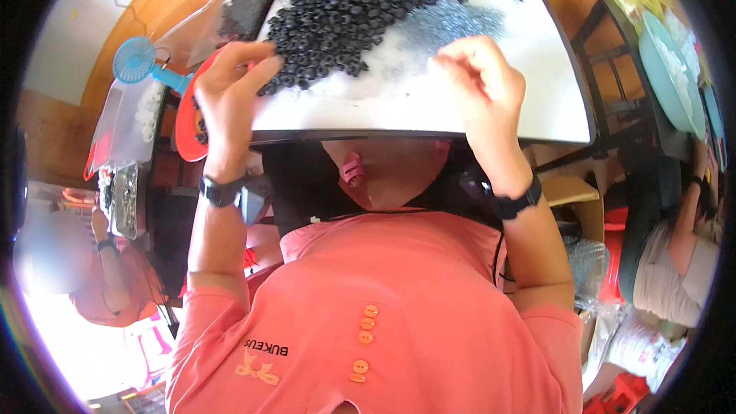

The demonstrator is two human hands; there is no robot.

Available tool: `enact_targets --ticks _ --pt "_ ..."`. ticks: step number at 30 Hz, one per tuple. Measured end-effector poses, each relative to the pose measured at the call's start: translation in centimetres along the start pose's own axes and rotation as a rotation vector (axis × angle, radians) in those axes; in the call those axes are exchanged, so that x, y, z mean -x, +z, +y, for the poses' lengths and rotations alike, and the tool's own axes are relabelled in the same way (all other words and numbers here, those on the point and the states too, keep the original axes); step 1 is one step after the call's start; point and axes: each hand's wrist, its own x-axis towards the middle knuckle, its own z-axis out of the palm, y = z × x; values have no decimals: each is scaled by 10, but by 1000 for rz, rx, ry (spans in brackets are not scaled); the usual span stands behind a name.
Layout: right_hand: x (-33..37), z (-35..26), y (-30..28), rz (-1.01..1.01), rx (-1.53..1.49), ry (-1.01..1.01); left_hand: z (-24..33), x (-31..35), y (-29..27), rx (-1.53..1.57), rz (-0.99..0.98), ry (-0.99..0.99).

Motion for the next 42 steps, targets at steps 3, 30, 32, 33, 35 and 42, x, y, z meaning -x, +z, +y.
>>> enact_targets --ticks 3,30,32,33,35,42 --pt "13 -66 27 -431 203 -88 15 -36 13 62 -33 115" --pt "75 -100 185 -1123 -659 665 235 -230 128 742 -408 129" --pt "85 -103 180 -1163 -649 645 231 -232 118 749 -386 60" --pt "67 -97 173 -1185 -646 637 227 -228 114 745 -380 58" --pt "55 -90 150 -1215 -631 622 224 -219 112 647 -309 33" --pt "80 -102 189 -1288 -578 565 217 -223 125 743 -303 -53"
